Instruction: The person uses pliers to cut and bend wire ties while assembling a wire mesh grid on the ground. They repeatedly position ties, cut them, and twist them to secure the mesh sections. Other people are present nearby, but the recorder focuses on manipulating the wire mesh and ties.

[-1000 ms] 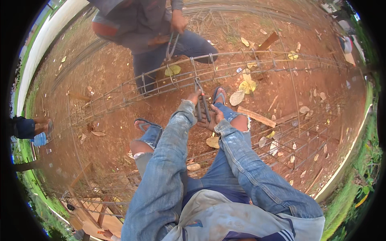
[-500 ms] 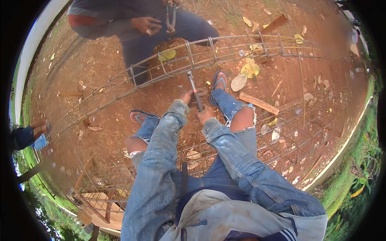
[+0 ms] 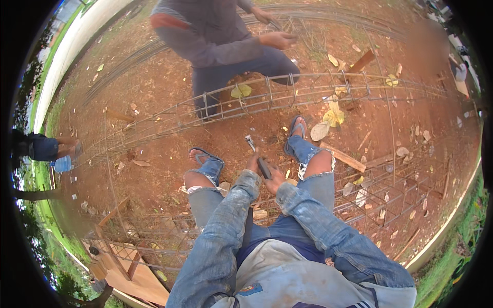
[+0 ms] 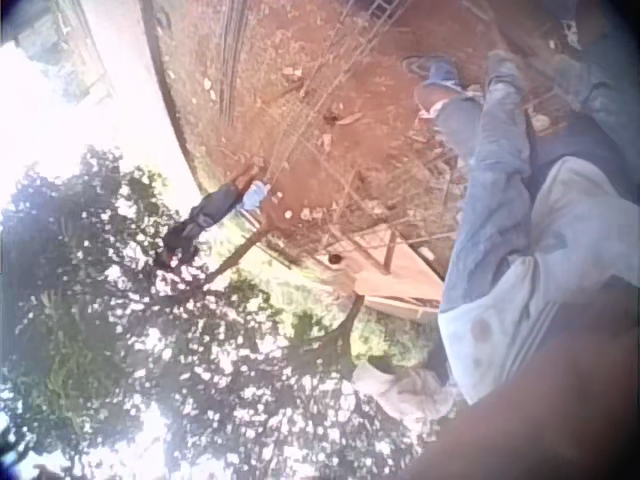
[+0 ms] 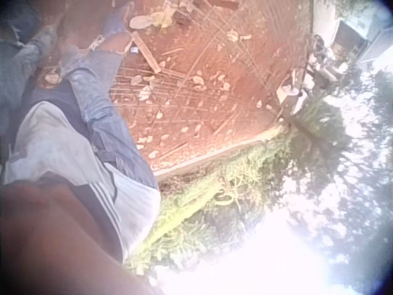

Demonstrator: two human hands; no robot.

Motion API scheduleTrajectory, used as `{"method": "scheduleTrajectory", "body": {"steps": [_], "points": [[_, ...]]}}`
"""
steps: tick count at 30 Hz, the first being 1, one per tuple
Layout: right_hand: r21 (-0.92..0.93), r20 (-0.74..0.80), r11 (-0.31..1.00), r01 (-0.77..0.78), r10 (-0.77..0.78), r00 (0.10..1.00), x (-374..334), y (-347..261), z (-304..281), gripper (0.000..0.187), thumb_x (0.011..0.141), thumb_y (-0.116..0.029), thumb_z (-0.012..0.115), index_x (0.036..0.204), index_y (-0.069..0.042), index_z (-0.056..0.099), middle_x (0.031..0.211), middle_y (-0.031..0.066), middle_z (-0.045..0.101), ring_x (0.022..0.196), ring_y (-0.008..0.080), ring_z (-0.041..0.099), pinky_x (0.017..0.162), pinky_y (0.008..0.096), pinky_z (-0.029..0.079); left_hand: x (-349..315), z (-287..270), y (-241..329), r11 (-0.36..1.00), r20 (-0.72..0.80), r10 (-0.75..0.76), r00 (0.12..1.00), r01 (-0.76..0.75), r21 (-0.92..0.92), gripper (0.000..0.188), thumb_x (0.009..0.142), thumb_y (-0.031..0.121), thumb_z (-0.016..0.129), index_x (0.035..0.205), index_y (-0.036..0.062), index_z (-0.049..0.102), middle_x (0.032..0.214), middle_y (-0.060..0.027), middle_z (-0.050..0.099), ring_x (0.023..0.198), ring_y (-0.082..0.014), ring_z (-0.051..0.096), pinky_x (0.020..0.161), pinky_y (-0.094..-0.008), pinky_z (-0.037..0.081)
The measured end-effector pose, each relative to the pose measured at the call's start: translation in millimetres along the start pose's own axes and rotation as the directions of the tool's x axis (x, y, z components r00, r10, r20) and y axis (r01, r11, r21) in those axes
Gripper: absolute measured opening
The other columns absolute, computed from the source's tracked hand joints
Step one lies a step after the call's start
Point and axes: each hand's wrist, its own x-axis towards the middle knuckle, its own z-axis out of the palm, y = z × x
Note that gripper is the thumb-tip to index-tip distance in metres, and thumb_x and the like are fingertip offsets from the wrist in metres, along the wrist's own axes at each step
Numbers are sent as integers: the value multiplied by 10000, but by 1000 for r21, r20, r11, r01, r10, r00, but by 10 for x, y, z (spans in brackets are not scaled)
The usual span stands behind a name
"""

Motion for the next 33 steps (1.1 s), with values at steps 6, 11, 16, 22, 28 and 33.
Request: {"method": "scheduleTrajectory", "body": {"steps": [6, 11, 16, 22, 28, 33], "points": [[439, 294, 831, -341, 226, 929, -643, -220, 35, 589, 631, -85, 613, 1196, -93, 448, 804, 107, 549, 733, 193, 529, 688, 387, 467, -216, -668, -328, 743, 49, 500, 865, -458, 488, 708, 633, 534, 643, 1116, 39, 489, 836, -121, 585, 728, -192, 549, 644, -317, 435], [143, 188, 989, 33, -60, 980, -567, 53, 3, 579, 646, -54, 536, 1200, 40, 396, 1101, 161, 511, 990, 249, 500, 892, 283, 351, -1054, -165, -19, 746, 4, 576, 817, -529, 404, 663, 579, 461, 715, 1024, 16, 505, 775, -100, 542, 711, -205, 531, 662, -316, 441], [221, 295, 933, 284, -342, 892, -658, 35, 217, 593, 690, -51, 496, 1250, 38, 319, 1259, 165, 385, 1150, 235, 386, 939, 294, 311, -1092, -438, -282, 781, -170, 590, 789, -505, 367, 555, 572, 433, 733, 894, 34, 522, 735, -78, 540, 665, -184, 524, 611, -316, 443], [-9, 344, 939, 345, -321, 882, -654, 174, 116, 532, 678, -54, 584, 1182, -15, 419, 1026, 179, 553, 965, 283, 535, 812, 330, 410, -1077, -547, -180, 912, -317, 387, 866, -308, 272, 537, 550, 469, 743, 768, 15, 556, 711, -87, 572, 659, -184, 546, 595, -328, 440], [-321, 443, 909, 267, -105, 890, -700, 289, 132, 621, 651, -155, 636, 1228, -119, 410, 935, 151, 593, 878, 248, 581, 781, 329, 446, -1296, -601, -256, 876, -279, 421, 863, -307, 371, 488, 638, 465, 637, 825, 23, 550, 768, -83, 572, 697, -187, 551, 630, -337, 445], [-338, 398, 910, 241, -94, 913, -926, 0, 296, 678, 641, -232, 652, 1242, -90, 373, 1002, 205, 556, 956, 300, 538, 832, 348, 417, -1311, -776, -416, 900, -208, 400, 893, -339, 275, 488, 705, 472, 538, 905, 28, 533, 832, -84, 570, 737, -200, 556, 667, -345, 449]]}}
